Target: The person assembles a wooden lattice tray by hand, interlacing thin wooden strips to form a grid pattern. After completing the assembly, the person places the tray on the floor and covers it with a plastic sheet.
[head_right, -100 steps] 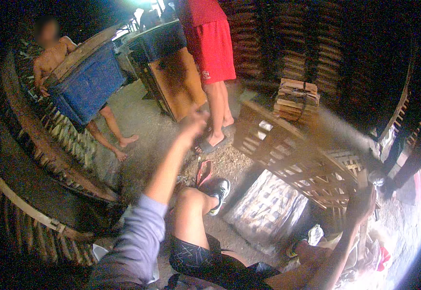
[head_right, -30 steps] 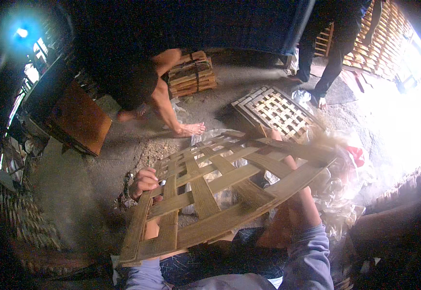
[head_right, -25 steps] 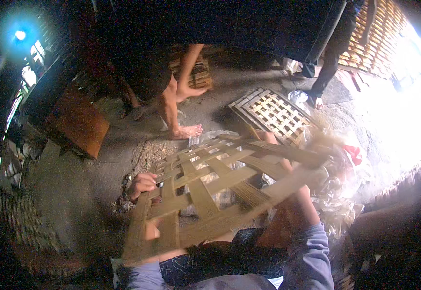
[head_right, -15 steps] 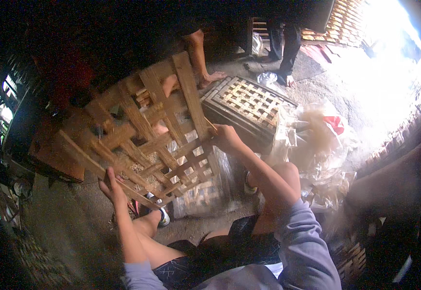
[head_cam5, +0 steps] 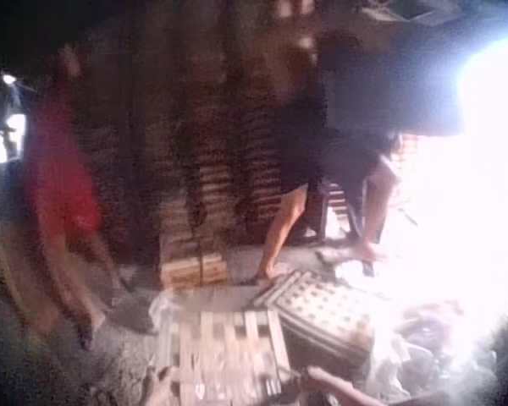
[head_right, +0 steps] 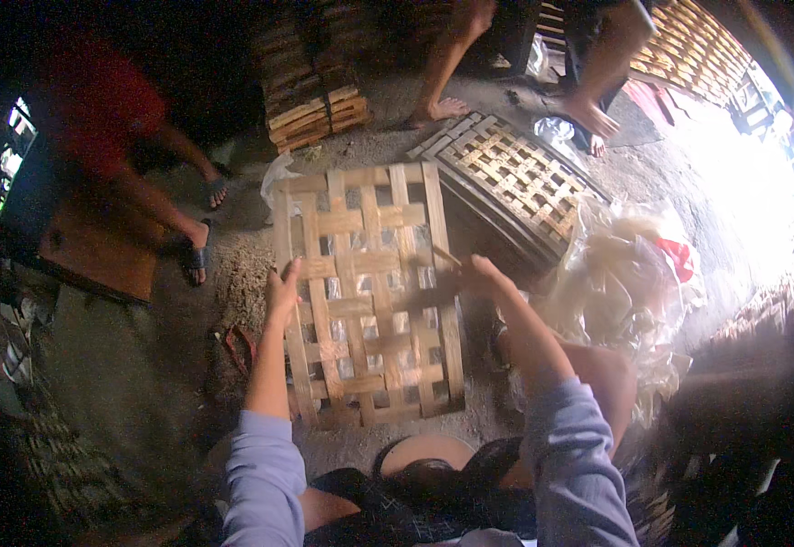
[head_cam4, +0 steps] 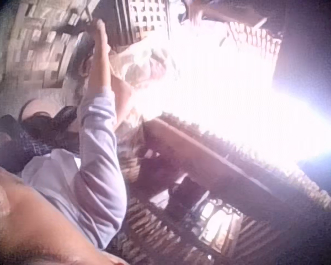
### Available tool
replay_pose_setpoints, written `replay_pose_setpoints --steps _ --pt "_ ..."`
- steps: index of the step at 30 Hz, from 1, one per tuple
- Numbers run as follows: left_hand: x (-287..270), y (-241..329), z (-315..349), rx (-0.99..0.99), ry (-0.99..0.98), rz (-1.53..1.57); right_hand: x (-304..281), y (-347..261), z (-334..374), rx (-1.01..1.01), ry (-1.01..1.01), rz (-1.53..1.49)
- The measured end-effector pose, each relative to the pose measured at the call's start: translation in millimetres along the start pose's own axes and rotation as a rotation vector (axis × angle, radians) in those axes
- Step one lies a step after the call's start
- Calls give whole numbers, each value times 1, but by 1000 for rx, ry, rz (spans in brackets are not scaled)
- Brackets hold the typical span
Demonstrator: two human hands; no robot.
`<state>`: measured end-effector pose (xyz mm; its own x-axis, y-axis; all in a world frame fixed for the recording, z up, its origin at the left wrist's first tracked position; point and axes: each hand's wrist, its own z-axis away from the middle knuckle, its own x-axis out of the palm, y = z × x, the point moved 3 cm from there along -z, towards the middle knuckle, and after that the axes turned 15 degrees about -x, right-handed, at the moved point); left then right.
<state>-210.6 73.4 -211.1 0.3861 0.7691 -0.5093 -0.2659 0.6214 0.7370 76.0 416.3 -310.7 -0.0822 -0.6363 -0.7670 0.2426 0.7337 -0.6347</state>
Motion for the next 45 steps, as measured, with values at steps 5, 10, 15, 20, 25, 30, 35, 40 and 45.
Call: replay_pose_setpoints --steps 5,10,15,20,25,30,35,40,45 --pt "66 -110 -86 -191 -78 -92 40 -10 -4 304 -63 43" --pt "123 -187 -142 -143 -93 -246 68 4 -10 114 -81 20" --pt "154 -259 -198 20 30 -433 122 65 -13 262 -156 -5" --pt "169 -239 -193 60 -84 -277 121 48 -23 518 -198 89" --pt "104 -288 -227 302 191 -526 89 6 -35 356 -32 84" --pt "79 -206 -167 40 -140 -492 -12 -4 -14 339 -143 262" --pt "-29 -121 -147 212 -120 -356 -105 -9 5 196 -221 387" --pt "-115 15 -62 124 -177 -129 -166 -63 64 78 -324 548" --pt "-170 94 55 417 -179 -214 -112 -47 192 251 231 40"
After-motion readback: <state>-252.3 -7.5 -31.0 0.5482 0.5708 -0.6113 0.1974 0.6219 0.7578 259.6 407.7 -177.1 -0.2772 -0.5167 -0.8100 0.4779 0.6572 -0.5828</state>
